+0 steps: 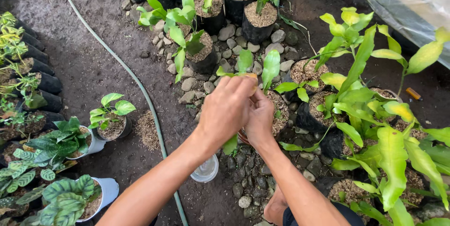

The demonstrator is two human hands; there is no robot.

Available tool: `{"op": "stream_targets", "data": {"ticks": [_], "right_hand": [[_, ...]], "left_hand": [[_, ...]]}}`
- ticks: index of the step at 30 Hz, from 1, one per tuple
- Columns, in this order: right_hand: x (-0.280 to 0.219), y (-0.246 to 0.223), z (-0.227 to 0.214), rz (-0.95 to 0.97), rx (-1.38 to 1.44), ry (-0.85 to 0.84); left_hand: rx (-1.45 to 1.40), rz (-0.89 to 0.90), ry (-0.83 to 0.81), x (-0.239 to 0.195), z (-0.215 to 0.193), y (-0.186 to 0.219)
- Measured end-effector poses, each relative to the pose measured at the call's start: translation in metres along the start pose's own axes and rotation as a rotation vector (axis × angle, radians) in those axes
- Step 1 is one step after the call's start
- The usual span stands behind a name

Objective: The person sits on the ground and wipes the leaves of several potted plants using a small yellow sponge. They dip the sponge into a small plastic container of water and clean the leaves of different plants one by one.

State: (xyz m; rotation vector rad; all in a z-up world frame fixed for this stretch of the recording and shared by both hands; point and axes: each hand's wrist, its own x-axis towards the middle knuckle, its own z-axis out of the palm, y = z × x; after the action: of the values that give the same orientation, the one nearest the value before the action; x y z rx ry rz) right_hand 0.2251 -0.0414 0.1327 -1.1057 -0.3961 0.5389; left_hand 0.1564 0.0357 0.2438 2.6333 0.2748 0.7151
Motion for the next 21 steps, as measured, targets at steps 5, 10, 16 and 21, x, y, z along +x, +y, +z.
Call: {"op": "stream_targets", "data": {"ticks": [5,10,16,21], "right_hand": [[0.009,-0.003,-0.004,-0.045,0.025,-0.015],[0.008,-0.008,-0.002,-0.021,-0.016,0.001],[0.010,-0.011,-0.005,0.037,0.074,-0.064],[0.022,-0.029,-0.019,0.201,0.273,-0.092]], "left_hand": [[-0.109,0.114,0.207,-0.006,-0.004,-0.007],[-0.105,0.114,0.118,-0.002,-0.001,-0.010],[-0.158,0.107,0.117,-0.012,-0.009,-0.018],[-0.279,0.154,0.185,-0.013,-0.017,-0.032]]}}
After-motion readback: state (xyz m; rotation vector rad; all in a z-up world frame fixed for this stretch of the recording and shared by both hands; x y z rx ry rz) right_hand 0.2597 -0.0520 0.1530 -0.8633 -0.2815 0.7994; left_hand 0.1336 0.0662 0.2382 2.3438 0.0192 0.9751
